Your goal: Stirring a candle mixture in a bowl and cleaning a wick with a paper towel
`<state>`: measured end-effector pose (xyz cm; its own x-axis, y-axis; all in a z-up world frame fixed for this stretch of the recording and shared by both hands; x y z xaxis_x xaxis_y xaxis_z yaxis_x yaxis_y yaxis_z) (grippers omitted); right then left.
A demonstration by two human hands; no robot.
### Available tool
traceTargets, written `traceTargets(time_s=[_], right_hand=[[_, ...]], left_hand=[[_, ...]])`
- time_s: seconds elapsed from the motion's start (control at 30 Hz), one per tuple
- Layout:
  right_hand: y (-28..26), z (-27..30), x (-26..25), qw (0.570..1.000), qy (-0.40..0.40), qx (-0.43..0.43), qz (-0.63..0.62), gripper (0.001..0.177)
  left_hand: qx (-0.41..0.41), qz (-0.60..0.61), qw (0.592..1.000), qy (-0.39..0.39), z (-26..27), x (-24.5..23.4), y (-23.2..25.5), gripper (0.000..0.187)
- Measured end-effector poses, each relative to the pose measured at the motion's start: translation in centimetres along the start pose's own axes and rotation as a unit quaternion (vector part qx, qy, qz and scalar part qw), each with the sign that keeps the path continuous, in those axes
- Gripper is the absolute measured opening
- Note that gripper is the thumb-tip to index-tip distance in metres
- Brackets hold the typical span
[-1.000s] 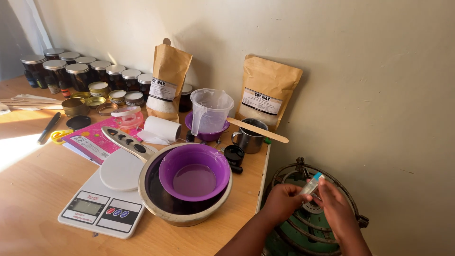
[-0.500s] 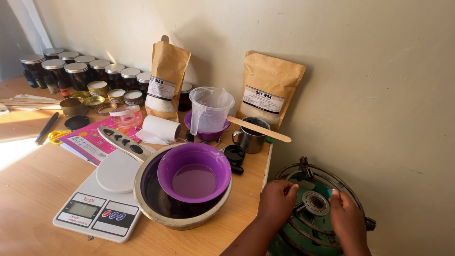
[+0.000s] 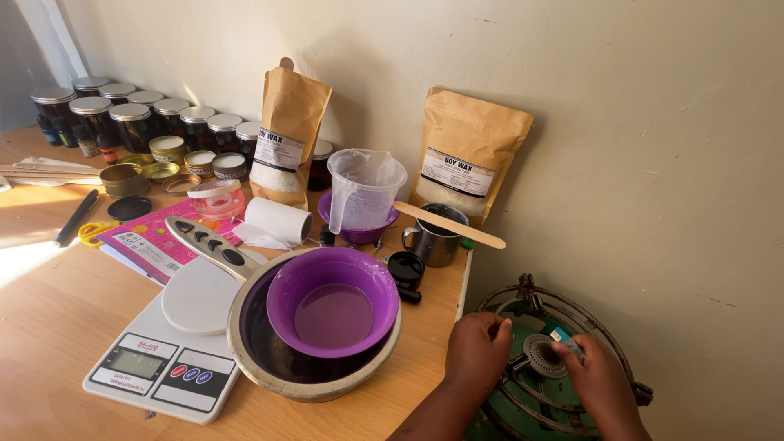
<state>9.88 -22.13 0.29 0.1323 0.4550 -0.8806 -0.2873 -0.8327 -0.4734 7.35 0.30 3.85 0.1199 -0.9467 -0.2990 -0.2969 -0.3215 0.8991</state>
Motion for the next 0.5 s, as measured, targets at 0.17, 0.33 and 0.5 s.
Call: traceTargets(time_s=[0.17,0.33,0.5], right_hand=[[0.2,0.3,0.2,1.000,-0.006,0.007,-0.025,0.030],[0.0,0.8,0.9,0.998,-0.046,0.013,-0.045,0.041],[-1.3,1.8,0.2,0.996,-0.052,0.041,0.060,0.043]], left_hand=[[-0.009,0.004,1.000,0.001,0.0,-0.2,0.2,0.023],[0.009,-0.002,1.000,0.007,0.0,0.2,-0.1,0.023],[-0.017,-0.001,1.000,-0.007,0.1,0.0,0.0,0.024]])
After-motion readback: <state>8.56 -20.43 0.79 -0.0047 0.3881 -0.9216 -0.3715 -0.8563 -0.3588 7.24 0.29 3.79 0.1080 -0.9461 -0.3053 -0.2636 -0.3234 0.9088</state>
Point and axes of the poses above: each hand's wrist, its own z-axis away from the middle knuckle, its own x-axis out of the palm, y = z × x, the point moved 8 cm from there along -z, towards the middle knuckle, and after that the axes turned 8 degrees about x, right-handed, at the moved point
